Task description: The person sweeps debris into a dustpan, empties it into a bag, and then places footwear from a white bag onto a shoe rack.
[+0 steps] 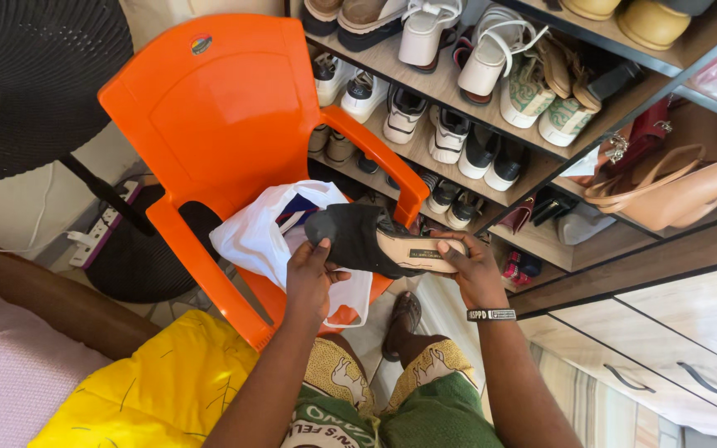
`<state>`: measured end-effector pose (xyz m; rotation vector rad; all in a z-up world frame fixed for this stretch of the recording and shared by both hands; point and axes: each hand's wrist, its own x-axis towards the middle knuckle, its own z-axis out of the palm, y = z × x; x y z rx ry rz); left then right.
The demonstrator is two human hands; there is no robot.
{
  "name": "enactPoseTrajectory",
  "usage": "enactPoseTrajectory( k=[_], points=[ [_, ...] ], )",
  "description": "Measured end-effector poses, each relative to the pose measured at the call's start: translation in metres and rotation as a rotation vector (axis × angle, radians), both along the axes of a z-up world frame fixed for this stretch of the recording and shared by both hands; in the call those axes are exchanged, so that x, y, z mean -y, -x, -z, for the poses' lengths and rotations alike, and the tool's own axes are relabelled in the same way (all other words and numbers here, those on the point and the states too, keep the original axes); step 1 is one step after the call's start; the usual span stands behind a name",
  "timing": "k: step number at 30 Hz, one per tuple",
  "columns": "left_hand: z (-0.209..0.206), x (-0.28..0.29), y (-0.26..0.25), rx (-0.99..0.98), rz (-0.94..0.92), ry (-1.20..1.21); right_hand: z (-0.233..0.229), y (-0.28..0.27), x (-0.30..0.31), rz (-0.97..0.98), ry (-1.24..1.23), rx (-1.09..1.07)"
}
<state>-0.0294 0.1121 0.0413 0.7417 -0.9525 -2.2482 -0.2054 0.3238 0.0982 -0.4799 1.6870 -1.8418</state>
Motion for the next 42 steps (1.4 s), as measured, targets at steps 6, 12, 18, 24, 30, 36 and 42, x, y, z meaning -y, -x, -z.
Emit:
enactPoseTrajectory(
  k=[6, 12, 18, 24, 30, 36, 42],
  points=[
    [-0.002, -0.002, -0.003, 0.048, -0.042, -0.099, -0.003, -0.006, -0.005, -0.026, 0.051, -0.123],
    [0.008, 0.003, -0.005, 0.043, -0.047, -0.144, -0.02, -0.01, -0.01, -0.246, 0.069, -0.153],
    [-0.003, 0.002, -0.023, 0.603, -0.35, 0.77, 0.005, -0.013, 0.011, -0.045, -0.153, -0.036],
    [0.075, 0.047, -0.03, 1.127, -0.314, 1.148, 0.087, -0.033, 0.094, -0.063, -0.562, -0.679],
    [0.128, 0.068, -0.038, 0.665, -0.286, 0.579, 0.243, -0.033, 0.204, -0.053, -0.441, -0.319],
    [0.092, 0.07, -0.045, 0.466, -0.311, 0.323, 0.291, -0.003, 0.187, -0.448, -0.15, -0.191],
    [0.058, 0.065, -0.036, 0.481, -0.261, 0.38, 0.205, 0.087, 0.073, 0.163, -0.083, -0.243]
  ],
)
